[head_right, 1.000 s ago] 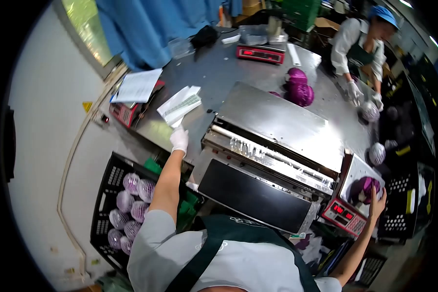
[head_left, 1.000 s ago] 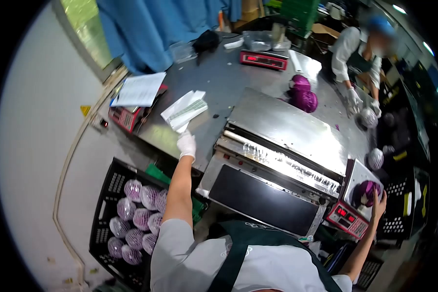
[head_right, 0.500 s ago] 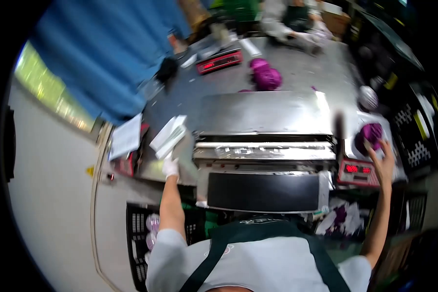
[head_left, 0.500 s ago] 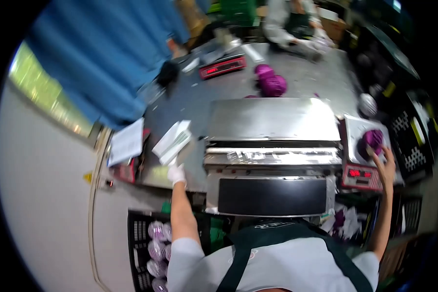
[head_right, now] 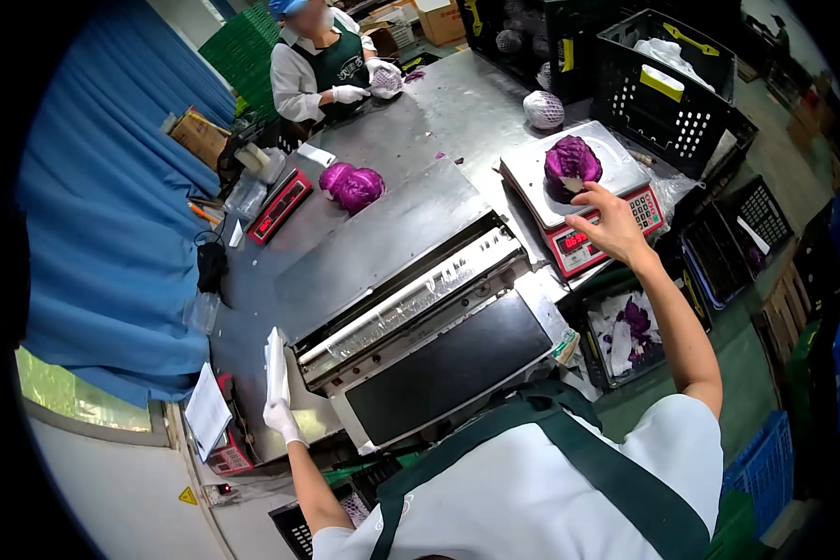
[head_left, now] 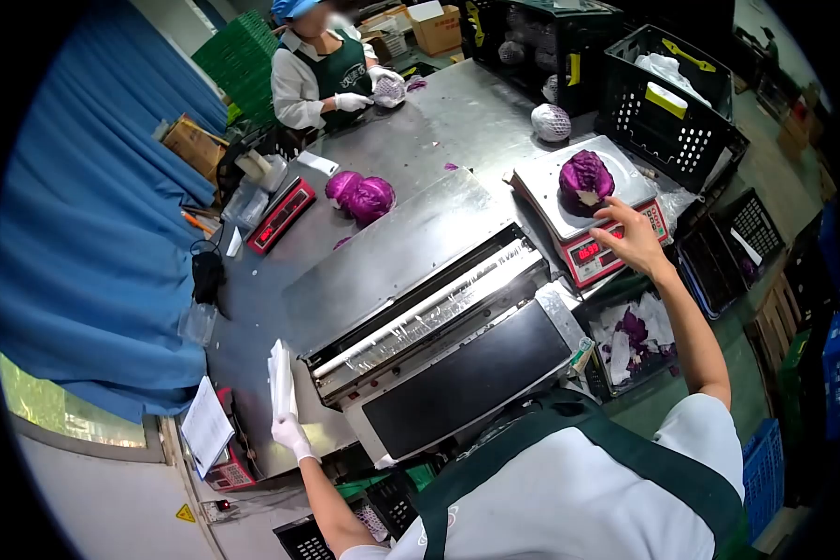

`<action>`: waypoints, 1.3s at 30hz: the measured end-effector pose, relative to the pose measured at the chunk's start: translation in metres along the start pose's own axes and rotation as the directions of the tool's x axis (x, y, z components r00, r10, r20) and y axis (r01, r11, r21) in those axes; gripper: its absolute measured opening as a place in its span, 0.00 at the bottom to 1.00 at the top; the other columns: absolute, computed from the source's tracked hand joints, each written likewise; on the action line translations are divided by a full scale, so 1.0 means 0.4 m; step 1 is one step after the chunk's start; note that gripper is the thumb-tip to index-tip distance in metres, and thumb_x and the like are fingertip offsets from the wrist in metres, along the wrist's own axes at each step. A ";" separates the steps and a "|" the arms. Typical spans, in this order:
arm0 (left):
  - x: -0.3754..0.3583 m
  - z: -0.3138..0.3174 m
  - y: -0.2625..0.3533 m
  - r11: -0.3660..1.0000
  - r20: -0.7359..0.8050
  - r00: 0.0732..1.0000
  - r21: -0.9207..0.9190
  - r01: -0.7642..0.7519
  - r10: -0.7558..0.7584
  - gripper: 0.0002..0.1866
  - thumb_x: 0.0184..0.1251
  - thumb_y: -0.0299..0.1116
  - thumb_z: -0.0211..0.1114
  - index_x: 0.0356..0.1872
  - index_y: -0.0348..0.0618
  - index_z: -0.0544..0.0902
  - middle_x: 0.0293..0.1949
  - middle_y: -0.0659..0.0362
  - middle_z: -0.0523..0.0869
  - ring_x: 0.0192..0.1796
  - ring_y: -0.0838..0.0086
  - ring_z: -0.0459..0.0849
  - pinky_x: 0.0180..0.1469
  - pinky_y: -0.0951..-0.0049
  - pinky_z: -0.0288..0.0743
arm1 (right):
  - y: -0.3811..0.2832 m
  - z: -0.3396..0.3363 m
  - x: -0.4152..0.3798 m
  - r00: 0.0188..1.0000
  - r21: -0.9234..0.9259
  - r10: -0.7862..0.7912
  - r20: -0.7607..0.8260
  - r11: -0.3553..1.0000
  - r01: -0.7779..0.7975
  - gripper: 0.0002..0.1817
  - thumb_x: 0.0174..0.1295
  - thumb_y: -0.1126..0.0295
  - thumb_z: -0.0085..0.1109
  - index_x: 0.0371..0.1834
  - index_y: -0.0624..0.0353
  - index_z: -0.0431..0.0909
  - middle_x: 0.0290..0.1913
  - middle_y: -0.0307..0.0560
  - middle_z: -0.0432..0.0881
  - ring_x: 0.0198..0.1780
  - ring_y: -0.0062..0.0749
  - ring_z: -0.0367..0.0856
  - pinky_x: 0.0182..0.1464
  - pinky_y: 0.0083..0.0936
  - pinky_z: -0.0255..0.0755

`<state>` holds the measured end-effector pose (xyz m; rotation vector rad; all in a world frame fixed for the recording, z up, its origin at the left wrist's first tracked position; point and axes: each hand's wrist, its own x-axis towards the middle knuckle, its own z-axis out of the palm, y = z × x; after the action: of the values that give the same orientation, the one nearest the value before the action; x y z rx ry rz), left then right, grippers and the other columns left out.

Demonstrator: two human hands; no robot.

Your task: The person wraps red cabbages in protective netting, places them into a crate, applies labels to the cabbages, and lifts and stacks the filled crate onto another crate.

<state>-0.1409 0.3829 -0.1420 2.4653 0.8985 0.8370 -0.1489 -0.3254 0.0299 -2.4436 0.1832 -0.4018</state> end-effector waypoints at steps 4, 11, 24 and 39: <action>0.055 -0.039 0.027 0.787 0.114 0.965 -0.561 0.257 -0.234 0.05 0.42 0.21 0.54 0.14 0.34 0.75 0.17 0.65 0.74 0.21 0.80 0.68 0.24 0.74 0.61 | -0.062 0.015 -0.021 0.985 0.122 0.056 0.163 0.990 -0.077 0.22 0.50 0.55 0.63 0.42 0.61 0.80 0.59 0.60 0.70 0.55 0.47 0.74 0.52 0.32 0.68; -0.065 0.096 -0.019 0.997 0.510 0.860 -0.081 0.013 0.031 0.11 0.48 0.31 0.56 0.28 0.37 0.83 0.26 0.48 0.84 0.31 0.62 0.82 0.37 0.65 0.73 | -0.053 0.087 -0.033 0.965 0.171 -0.042 0.258 0.985 -0.003 0.20 0.49 0.57 0.63 0.41 0.60 0.79 0.58 0.62 0.70 0.58 0.49 0.71 0.54 0.33 0.67; -0.066 0.126 0.033 0.961 0.349 0.935 0.274 -0.029 -0.071 0.19 0.59 0.45 0.55 0.33 0.37 0.82 0.33 0.44 0.83 0.39 0.51 0.81 0.43 0.58 0.74 | -0.064 0.039 -0.090 0.953 0.185 0.010 0.303 0.980 -0.070 0.15 0.55 0.71 0.59 0.42 0.70 0.75 0.53 0.53 0.76 0.45 0.27 0.79 0.47 0.21 0.69; 0.002 -0.271 0.220 0.858 0.003 0.882 -0.232 -0.457 0.471 0.06 0.59 0.29 0.57 0.35 0.42 0.80 0.25 0.54 0.81 0.26 0.67 0.80 0.29 0.69 0.72 | -0.256 0.148 -0.068 0.802 0.489 -0.173 0.572 0.856 -0.165 0.24 0.54 0.72 0.60 0.55 0.63 0.70 0.55 0.58 0.73 0.46 0.31 0.78 0.44 0.23 0.75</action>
<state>-0.1712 0.3360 -0.0140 2.5148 0.1586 0.9488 -0.1516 -0.2047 0.0431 -1.9037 -0.1909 0.3162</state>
